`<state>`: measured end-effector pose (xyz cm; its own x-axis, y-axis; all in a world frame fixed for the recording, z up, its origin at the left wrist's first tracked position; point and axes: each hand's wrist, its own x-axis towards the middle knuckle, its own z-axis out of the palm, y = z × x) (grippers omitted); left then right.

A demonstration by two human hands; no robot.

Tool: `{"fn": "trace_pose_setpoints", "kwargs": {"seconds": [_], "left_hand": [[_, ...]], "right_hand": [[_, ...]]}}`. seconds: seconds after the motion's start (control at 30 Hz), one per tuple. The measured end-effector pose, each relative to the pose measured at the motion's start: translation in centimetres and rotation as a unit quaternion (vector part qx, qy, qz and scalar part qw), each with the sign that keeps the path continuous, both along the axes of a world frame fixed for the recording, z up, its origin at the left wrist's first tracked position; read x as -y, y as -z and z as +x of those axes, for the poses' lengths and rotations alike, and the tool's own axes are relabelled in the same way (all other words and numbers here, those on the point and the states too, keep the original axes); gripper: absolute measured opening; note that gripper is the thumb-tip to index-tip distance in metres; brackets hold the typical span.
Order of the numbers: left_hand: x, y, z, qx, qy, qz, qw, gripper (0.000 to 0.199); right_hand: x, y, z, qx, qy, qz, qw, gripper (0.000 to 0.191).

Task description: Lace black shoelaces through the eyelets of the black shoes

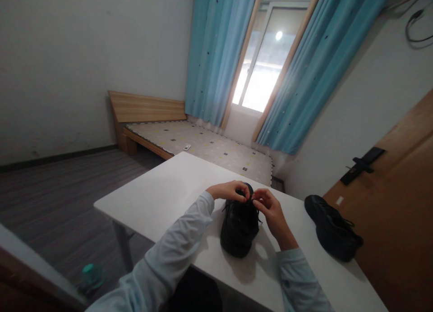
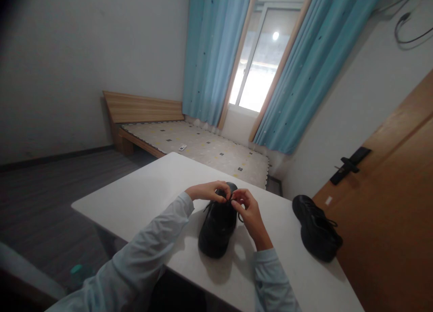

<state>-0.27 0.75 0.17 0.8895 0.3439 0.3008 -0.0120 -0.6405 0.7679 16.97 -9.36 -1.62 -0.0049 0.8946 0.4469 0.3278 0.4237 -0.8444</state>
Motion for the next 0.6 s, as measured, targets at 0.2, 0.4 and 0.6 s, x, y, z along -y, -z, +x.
{"fn": "trace_pose_setpoints", "kwargs": {"seconds": [0.2, 0.4, 0.6], "left_hand": [[0.0, -0.1, 0.0, -0.003, 0.004, 0.018, 1.000, 0.009], [0.0, 0.0, 0.1, 0.010, 0.011, 0.044, 0.999, 0.014], [-0.1, 0.2, 0.2, 0.011, 0.011, 0.058, 0.998, 0.011]], "right_hand": [[0.6, -1.2, 0.6, 0.150, 0.042, 0.054, 0.986, 0.011], [0.9, -1.5, 0.5, 0.235, 0.016, 0.101, 0.967, 0.017], [0.6, -0.9, 0.0, 0.197, 0.045, 0.124, 0.971, 0.013]]}}
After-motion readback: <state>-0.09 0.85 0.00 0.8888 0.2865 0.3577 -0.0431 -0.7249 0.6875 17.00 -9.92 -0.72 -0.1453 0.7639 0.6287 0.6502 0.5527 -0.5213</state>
